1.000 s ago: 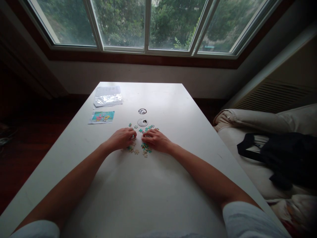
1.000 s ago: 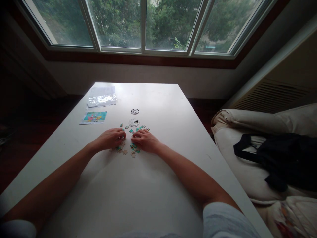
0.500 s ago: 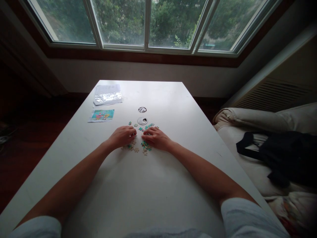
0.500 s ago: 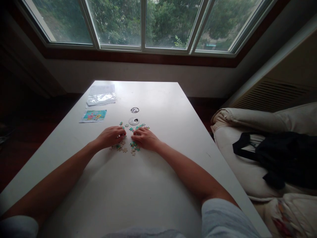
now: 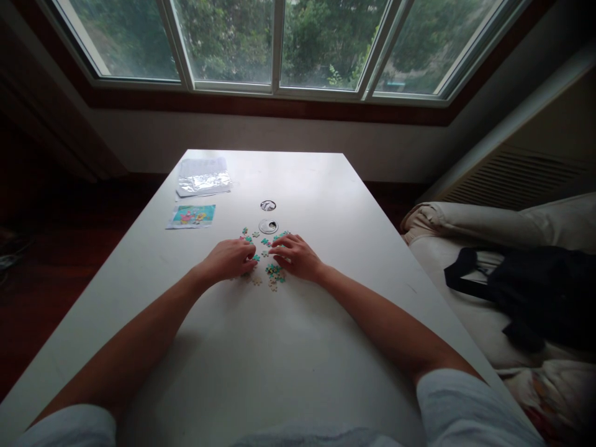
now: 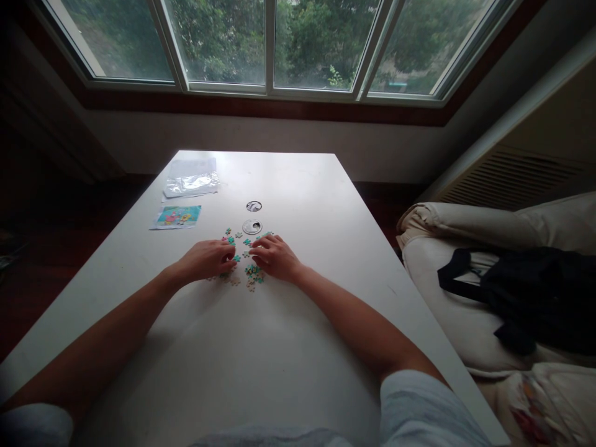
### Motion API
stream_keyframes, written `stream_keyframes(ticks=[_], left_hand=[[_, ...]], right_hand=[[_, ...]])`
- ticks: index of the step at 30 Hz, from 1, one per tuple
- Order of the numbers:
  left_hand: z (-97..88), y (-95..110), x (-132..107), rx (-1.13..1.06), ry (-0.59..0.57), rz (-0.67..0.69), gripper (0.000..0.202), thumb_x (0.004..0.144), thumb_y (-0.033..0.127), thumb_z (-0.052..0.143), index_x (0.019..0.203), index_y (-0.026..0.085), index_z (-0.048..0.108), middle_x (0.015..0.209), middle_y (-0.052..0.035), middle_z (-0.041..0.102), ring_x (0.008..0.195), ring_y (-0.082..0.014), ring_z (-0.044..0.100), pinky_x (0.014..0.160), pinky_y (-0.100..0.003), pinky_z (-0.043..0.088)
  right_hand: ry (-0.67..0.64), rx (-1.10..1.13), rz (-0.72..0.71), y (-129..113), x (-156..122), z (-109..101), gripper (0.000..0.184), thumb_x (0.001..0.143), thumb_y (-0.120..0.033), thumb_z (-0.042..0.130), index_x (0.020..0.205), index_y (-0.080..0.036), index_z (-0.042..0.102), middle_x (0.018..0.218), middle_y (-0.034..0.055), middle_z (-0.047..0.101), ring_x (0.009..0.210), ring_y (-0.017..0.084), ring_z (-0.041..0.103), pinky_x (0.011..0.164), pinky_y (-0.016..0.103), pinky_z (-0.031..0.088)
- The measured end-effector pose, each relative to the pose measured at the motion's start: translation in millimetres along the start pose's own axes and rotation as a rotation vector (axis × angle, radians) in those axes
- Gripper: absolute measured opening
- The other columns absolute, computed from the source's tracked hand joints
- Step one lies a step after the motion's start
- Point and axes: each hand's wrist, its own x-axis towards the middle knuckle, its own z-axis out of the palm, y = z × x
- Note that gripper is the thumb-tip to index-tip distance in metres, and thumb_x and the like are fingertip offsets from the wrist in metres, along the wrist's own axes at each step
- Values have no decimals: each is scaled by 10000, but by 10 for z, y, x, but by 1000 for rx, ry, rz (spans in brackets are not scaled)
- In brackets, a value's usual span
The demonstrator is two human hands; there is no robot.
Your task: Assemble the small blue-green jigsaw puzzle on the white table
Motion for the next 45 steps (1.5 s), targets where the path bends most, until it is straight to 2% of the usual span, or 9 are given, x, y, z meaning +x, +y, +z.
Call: stream_keyframes(ticks=[7, 13, 16, 20, 25, 30, 34, 39, 45], left_hand=[[1, 58, -36, -6, -57, 11, 150, 875, 374, 596, 839, 230, 579, 884, -32, 682, 778, -193, 621, 644, -287, 369], [0, 51, -17, -4, -46, 29, 91, 874, 323, 589, 874, 234, 569, 917, -33, 679, 801, -199, 621, 627, -290, 357], [6, 57, 2, 9, -25, 57, 35, 889, 266, 558, 894, 238, 579, 920, -31, 678, 817, -198, 625, 642, -291, 372], [20, 67, 22, 21, 1, 65, 77, 909, 237, 527, 928, 245, 602, 958, -33, 686, 840, -196, 634, 674, -290, 401], [4, 81, 6, -40, -41, 70, 157, 864, 248, 577, 1015, 259, 617, 1037, -27, 706, 904, -202, 650, 683, -284, 411], [-38, 90, -18, -60, -79, 92, 71, 857, 299, 607, 896, 241, 594, 950, -22, 709, 822, -193, 641, 631, -286, 374], [-95, 88, -67, -47, -122, 126, 150, 846, 354, 629, 793, 226, 574, 868, -34, 684, 778, -201, 633, 624, -294, 371], [-145, 105, -134, -33, -170, 124, 150, 792, 349, 683, 794, 233, 589, 813, -27, 665, 741, -199, 618, 638, -296, 384], [-138, 137, -146, -40, -203, 136, 91, 798, 277, 649, 768, 234, 574, 823, -16, 670, 712, -189, 587, 628, -301, 354]], right_hand=[[-159, 32, -96, -44, 30, -142, 177, 948, -352, 599, 858, -213, 661, 889, 52, 651, 894, 198, 536, 860, 354, 363], [-269, 27, -145, -3, 14, -298, 186, 843, -369, 703, 933, -213, 655, 962, 57, 625, 954, 215, 510, 885, 347, 353], [-283, 12, -144, -1, 5, -317, 161, 849, -357, 695, 915, -215, 658, 947, 55, 620, 964, 217, 510, 897, 349, 352], [-288, -3, -127, -28, 12, -302, 90, 880, -310, 663, 891, -221, 670, 927, 46, 628, 956, 208, 516, 896, 342, 351], [-300, 11, -115, -40, 15, -313, 126, 889, -346, 682, 924, -225, 689, 911, 45, 640, 946, 208, 520, 901, 348, 349], [-320, 29, -130, -53, 12, -335, 148, 882, -364, 704, 953, -235, 701, 912, 41, 654, 958, 208, 522, 894, 346, 355], [-294, 72, -130, -73, 20, -314, 99, 920, -309, 661, 887, -224, 699, 880, 42, 655, 920, 195, 534, 871, 335, 374], [-185, 116, -72, 27, 14, -248, 136, 964, -282, 596, 903, -220, 700, 843, 39, 669, 846, 177, 559, 829, 323, 408], [101, -84, 209, 368, -78, -214, 232, 1007, -317, 526, 936, -211, 720, 873, 68, 684, 856, 207, 563, 824, 346, 443]])
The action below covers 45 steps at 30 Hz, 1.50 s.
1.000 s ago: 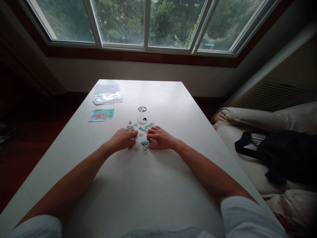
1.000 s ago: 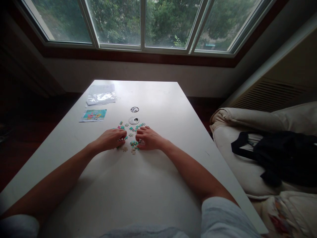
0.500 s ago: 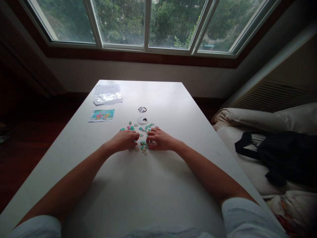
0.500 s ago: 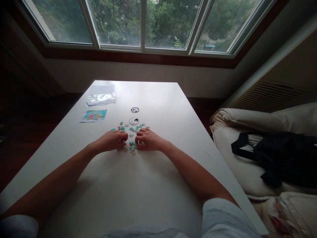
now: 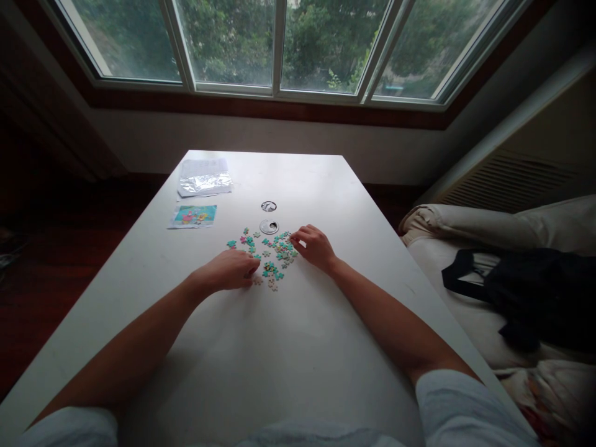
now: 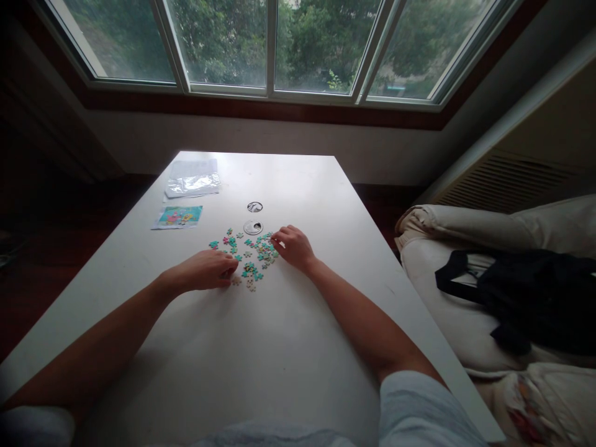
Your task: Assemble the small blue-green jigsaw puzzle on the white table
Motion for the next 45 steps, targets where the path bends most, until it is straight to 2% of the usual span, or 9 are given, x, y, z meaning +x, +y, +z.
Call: stream_keyframes(ticks=[4, 9, 16, 21, 30, 35, 39, 42, 45], left_hand=[[5, 4, 1, 5, -5, 2, 65, 805, 232, 603, 754, 227, 563, 830, -20, 673, 720, -183, 581, 628, -296, 342], [24, 12, 9, 30, 20, 9, 79, 836, 232, 567, 758, 223, 563, 810, -34, 673, 709, -189, 586, 636, -301, 354], [11, 39, 27, 90, 39, 5, 137, 886, 190, 513, 769, 214, 579, 775, -41, 684, 686, -188, 604, 629, -298, 360], [-1, 33, 62, 146, 81, 2, 170, 912, 191, 490, 776, 209, 591, 817, -44, 702, 747, -197, 636, 628, -291, 359], [100, -51, 168, 80, 157, -45, 181, 968, 231, 458, 965, 250, 638, 920, -22, 737, 807, -188, 668, 616, -274, 347], [175, -69, 207, 74, 191, -62, 173, 962, 254, 480, 1012, 256, 646, 968, -26, 734, 839, -196, 670, 655, -276, 392], [202, -50, 217, 59, 231, -24, 165, 955, 268, 509, 1045, 255, 646, 1018, -30, 716, 877, -198, 663, 720, -286, 428], [228, -23, 223, 39, 240, 40, 228, 952, 274, 529, 1153, 286, 636, 1058, -31, 696, 914, -196, 659, 767, -289, 440], [253, -5, 233, 30, 216, 80, 239, 957, 270, 521, 1160, 304, 642, 1024, -28, 684, 911, -196, 653, 760, -287, 440]], right_hand=[[76, -221, 160, 203, -32, -23, 206, 990, -293, 553, 909, -214, 726, 883, 86, 677, 874, 230, 550, 794, 362, 438], [-1, -386, 184, 239, -38, -9, 202, 973, -265, 579, 857, -201, 730, 857, 110, 678, 865, 240, 538, 757, 368, 419], [-107, -232, 79, 155, -10, 27, 196, 983, -310, 579, 1026, -222, 749, 1029, 85, 698, 974, 222, 569, 861, 347, 469], [-131, -102, 95, 207, -15, 58, 190, 986, -311, 574, 1059, -264, 744, 1074, 58, 687, 1025, 208, 580, 916, 325, 482], [14, -71, 318, 404, -48, 137, 137, 930, -221, 623, 976, -239, 750, 970, 65, 655, 962, 219, 578, 882, 350, 482], [5, -47, 309, 407, -42, 122, 112, 924, -275, 644, 951, -241, 746, 945, 62, 630, 944, 221, 557, 874, 354, 472], [0, -63, 295, 388, -45, 124, 115, 920, -292, 648, 968, -241, 739, 970, 71, 619, 978, 232, 547, 895, 363, 466], [40, -77, 353, 419, -52, 132, 126, 923, -244, 617, 969, -235, 734, 945, 77, 612, 964, 237, 545, 897, 371, 468], [70, -84, 398, 449, -56, 137, 116, 907, -232, 626, 953, -230, 733, 926, 80, 605, 948, 243, 543, 895, 380, 471]])
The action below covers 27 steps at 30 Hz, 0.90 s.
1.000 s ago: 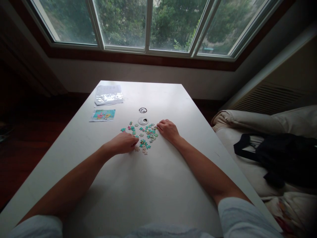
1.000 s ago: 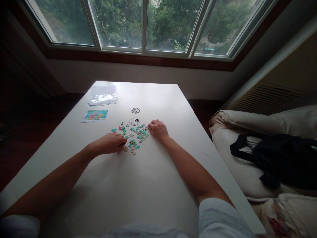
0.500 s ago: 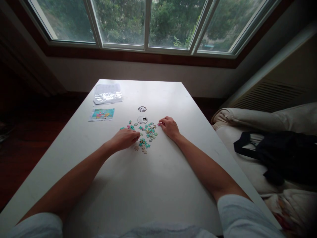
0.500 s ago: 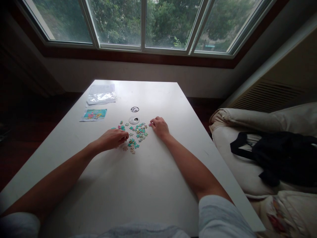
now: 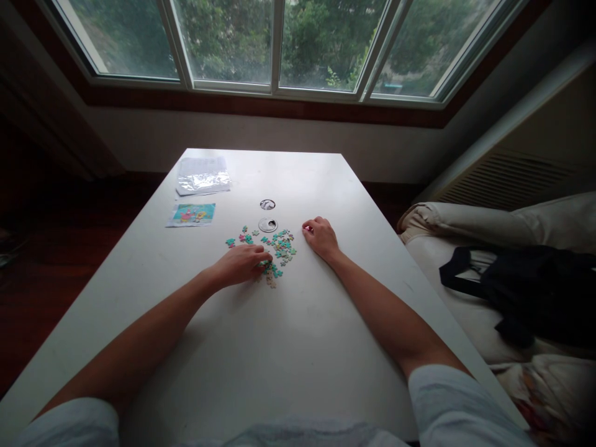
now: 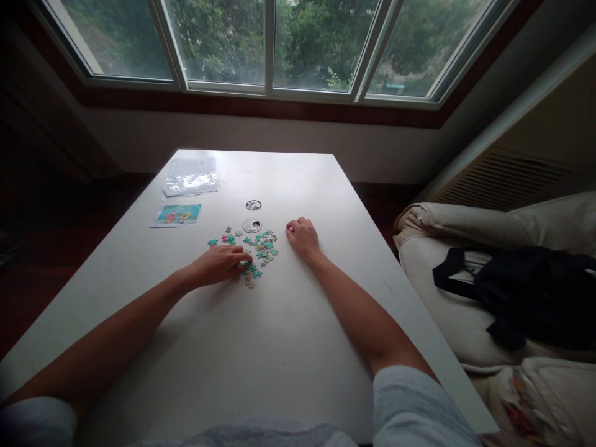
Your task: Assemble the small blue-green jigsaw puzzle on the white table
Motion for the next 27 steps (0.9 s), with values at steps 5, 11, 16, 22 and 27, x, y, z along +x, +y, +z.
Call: stream_keyframes(ticks=[5, 11, 16, 22, 27], left_hand=[[12, -9, 10, -30, -4, -14, 167, 950, 285, 532, 1061, 264, 656, 1010, -42, 678, 908, -196, 643, 765, -282, 445], [-5, -25, -1, -67, 2, -47, 136, 930, 315, 564, 1009, 260, 659, 1006, -29, 686, 899, -194, 636, 739, -275, 435], [15, -40, 9, -94, 8, -82, 146, 929, 321, 552, 998, 260, 666, 988, -17, 706, 806, -168, 625, 706, -264, 417], [106, -55, 41, -62, 72, -116, 182, 956, 345, 526, 998, 249, 674, 930, -26, 720, 819, -189, 643, 731, -286, 437], [150, -45, 55, -28, 146, -153, 188, 968, 298, 501, 994, 235, 677, 976, -49, 722, 890, -209, 651, 782, -311, 462]], right_hand=[[-55, 61, -94, -34, -2, 8, 123, 916, -264, 635, 963, -241, 746, 930, 69, 609, 947, 228, 551, 889, 370, 472], [-118, 204, -170, -96, -14, 7, 166, 932, -229, 615, 1039, -242, 741, 913, 42, 637, 842, 176, 569, 819, 318, 478], [-100, 214, -184, -145, -28, -19, 157, 933, -224, 613, 1023, -235, 742, 924, 41, 650, 820, 167, 569, 815, 306, 469], [-124, 182, -190, -190, -36, -48, 163, 943, -240, 594, 997, -231, 747, 924, 51, 664, 885, 188, 580, 845, 316, 468], [-113, 183, -207, -211, -44, -45, 182, 960, -261, 566, 988, -239, 745, 961, 56, 675, 944, 199, 588, 879, 329, 471]])
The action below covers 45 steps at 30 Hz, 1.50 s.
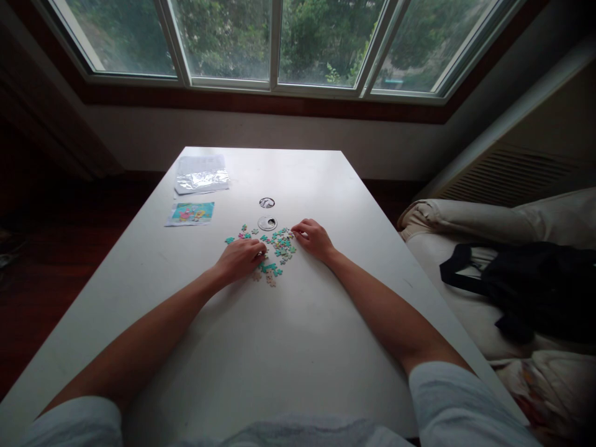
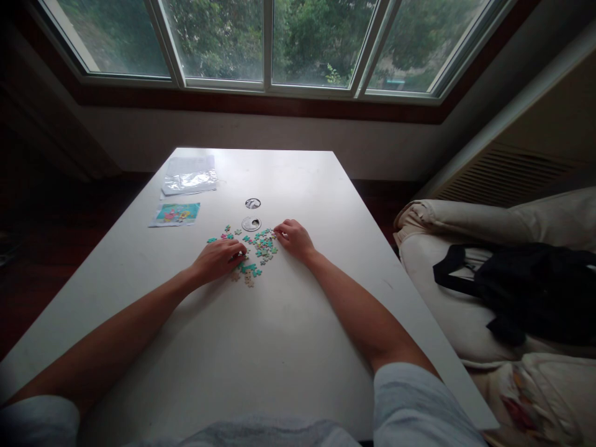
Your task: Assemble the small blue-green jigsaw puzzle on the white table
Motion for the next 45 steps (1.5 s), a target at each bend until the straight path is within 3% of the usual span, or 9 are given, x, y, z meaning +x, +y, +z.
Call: stream_keyframes(ticks=[9, 14, 21, 27, 32, 38, 45], left_hand=[[-33, -4, -1, -10, 54, -20, 163, 968, 248, 480, 956, 232, 641, 915, -34, 695, 814, -180, 619, 767, -301, 438], [-1, 73, 5, -54, 14, 60, 74, 929, 215, 517, 933, 218, 591, 878, -26, 683, 783, -176, 598, 725, -296, 410], [58, 139, 34, -14, 13, 127, 162, 986, 247, 468, 975, 220, 628, 972, -65, 670, 922, -213, 583, 825, -339, 419], [-30, 116, 19, -35, 0, 124, 152, 951, 202, 510, 998, 221, 653, 1020, -71, 660, 971, -224, 571, 879, -355, 422], [-141, 135, 2, -131, -87, 201, 147, 936, 317, 601, 1044, 234, 657, 1011, -55, 663, 952, -214, 591, 870, -340, 428], [-190, 123, -6, -144, -171, 282, 145, 936, 270, 595, 1037, 261, 698, 979, -47, 645, 944, -192, 586, 875, -314, 421], [-177, 91, 5, -147, -179, 293, 132, 944, 252, 582, 1026, 250, 685, 972, -51, 637, 938, -194, 576, 866, -307, 418]], right_hand=[[-49, -33, -127, -117, -17, 5, 225, 1000, -298, 520, 985, -239, 736, 964, 66, 691, 938, 202, 584, 902, 339, 458], [-47, -39, -138, -115, -19, 22, 206, 995, -286, 534, 989, -238, 735, 964, 61, 695, 932, 198, 586, 897, 329, 459], [-50, -42, -126, -139, -9, -1, 197, 991, -284, 537, 978, -240, 728, 950, 60, 698, 927, 200, 592, 892, 327, 461], [-63, -69, -150, -154, -16, -4, 216, 1000, -309, 522, 978, -244, 726, 938, 65, 700, 929, 209, 586, 918, 349, 445], [-95, -78, -196, -165, -20, 1, 234, 1007, -318, 505, 975, -238, 722, 891, 56, 699, 879, 197, 581, 890, 338, 432], [-107, -79, -174, -154, -16, -14, 243, 1004, -313, 502, 958, -231, 726, 878, 56, 702, 853, 192, 575, 872, 330, 426], [-107, -81, -179, -142, -21, -2, 237, 1004, -313, 505, 969, -235, 726, 888, 54, 706, 860, 191, 577, 879, 326, 427]])
